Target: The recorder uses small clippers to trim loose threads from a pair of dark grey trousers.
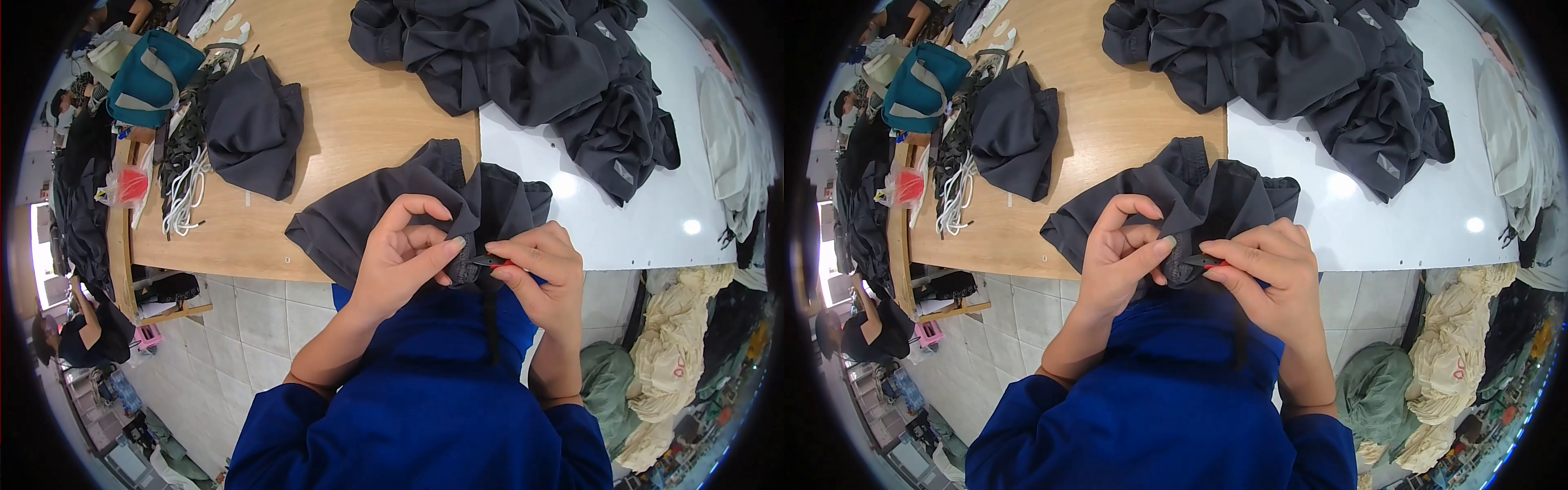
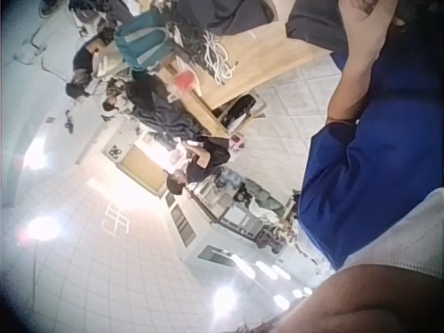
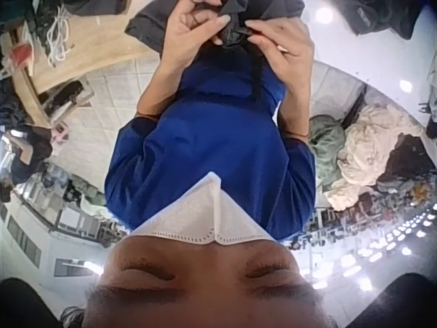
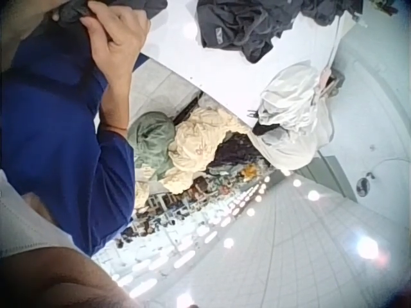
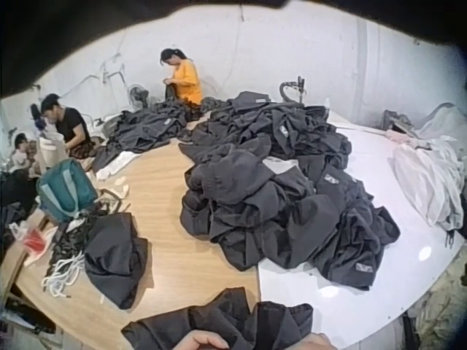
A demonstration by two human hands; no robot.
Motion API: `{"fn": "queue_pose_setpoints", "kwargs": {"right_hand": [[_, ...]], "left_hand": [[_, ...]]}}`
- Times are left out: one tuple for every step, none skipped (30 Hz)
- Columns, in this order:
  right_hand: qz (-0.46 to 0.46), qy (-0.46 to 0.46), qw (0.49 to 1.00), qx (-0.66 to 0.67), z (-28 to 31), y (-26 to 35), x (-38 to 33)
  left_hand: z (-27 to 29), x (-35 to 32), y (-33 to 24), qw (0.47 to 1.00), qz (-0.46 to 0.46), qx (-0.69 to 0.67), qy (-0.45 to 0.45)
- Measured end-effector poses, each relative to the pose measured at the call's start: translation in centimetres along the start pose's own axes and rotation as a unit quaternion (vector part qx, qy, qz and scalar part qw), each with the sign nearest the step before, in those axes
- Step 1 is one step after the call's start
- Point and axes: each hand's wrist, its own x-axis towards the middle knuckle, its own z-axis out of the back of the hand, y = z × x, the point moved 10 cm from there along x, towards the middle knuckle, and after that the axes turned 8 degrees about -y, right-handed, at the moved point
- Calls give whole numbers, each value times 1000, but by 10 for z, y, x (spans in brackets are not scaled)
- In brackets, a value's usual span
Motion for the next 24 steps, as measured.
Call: {"fn": "queue_pose_setpoints", "kwargs": {"right_hand": [[0,0,1000,0,-1,1,0],[-7,-7,1000,17,0,1,0],[-13,-13,999,33,1,0,0],[-13,-13,999,33,1,0,-1],[-12,-16,998,58,2,0,-1],[-10,-18,996,84,3,0,-1],[-10,-17,996,84,1,0,-2],[-55,-63,985,151,6,-11,-5],[-100,-113,965,212,15,-21,-9],[-115,-126,957,234,19,-25,-12],[-125,-148,949,248,23,-33,-14],[-136,-171,940,262,26,-41,-14],[-160,-177,939,250,27,-49,-15],[-160,-177,938,250,27,-53,-16],[-204,-177,930,250,25,-65,-20],[-247,-177,919,250,21,-76,-24],[-273,-180,905,272,17,-83,-26],[-272,-179,905,272,14,-85,-24],[-280,-159,917,237,7,-87,-24],[-287,-140,926,200,3,-90,-24],[-308,-65,929,193,-11,-96,-28],[-310,-23,933,182,-24,-95,-30],[-304,8,940,157,-35,-88,-31],[-300,39,944,130,-46,-82,-35]], "left_hand": [[1,1,1,1000,0,0,0],[3,2,2,1000,-5,-5,8],[2,3,2,1000,-10,-10,17],[2,3,2,1000,-10,-10,17],[4,4,0,1000,-18,-14,5],[6,5,-3,999,-26,-19,-8],[6,7,-10,997,-70,-12,-44],[16,7,-16,989,-100,21,-106],[31,9,-20,982,-118,59,-135],[52,10,-23,972,-137,96,-163],[75,13,-23,966,-146,80,-197],[94,13,-26,959,-154,63,-230],[104,12,-32,959,-154,63,-229],[119,11,-26,965,-97,5,-242],[128,10,-17,965,-40,-52,-254],[130,10,-17,965,-40,-52,-254],[133,9,-17,964,-53,-66,-250],[137,7,-16,963,-67,-81,-247],[133,8,-16,973,-72,-105,-191],[129,8,-17,973,-72,-106,-191],[122,8,-18,977,-65,-75,-189],[117,8,-17,980,-57,-43,-187],[121,11,-20,980,-75,64,-175],[121,14,-27,938,-104,283,-170]]}}
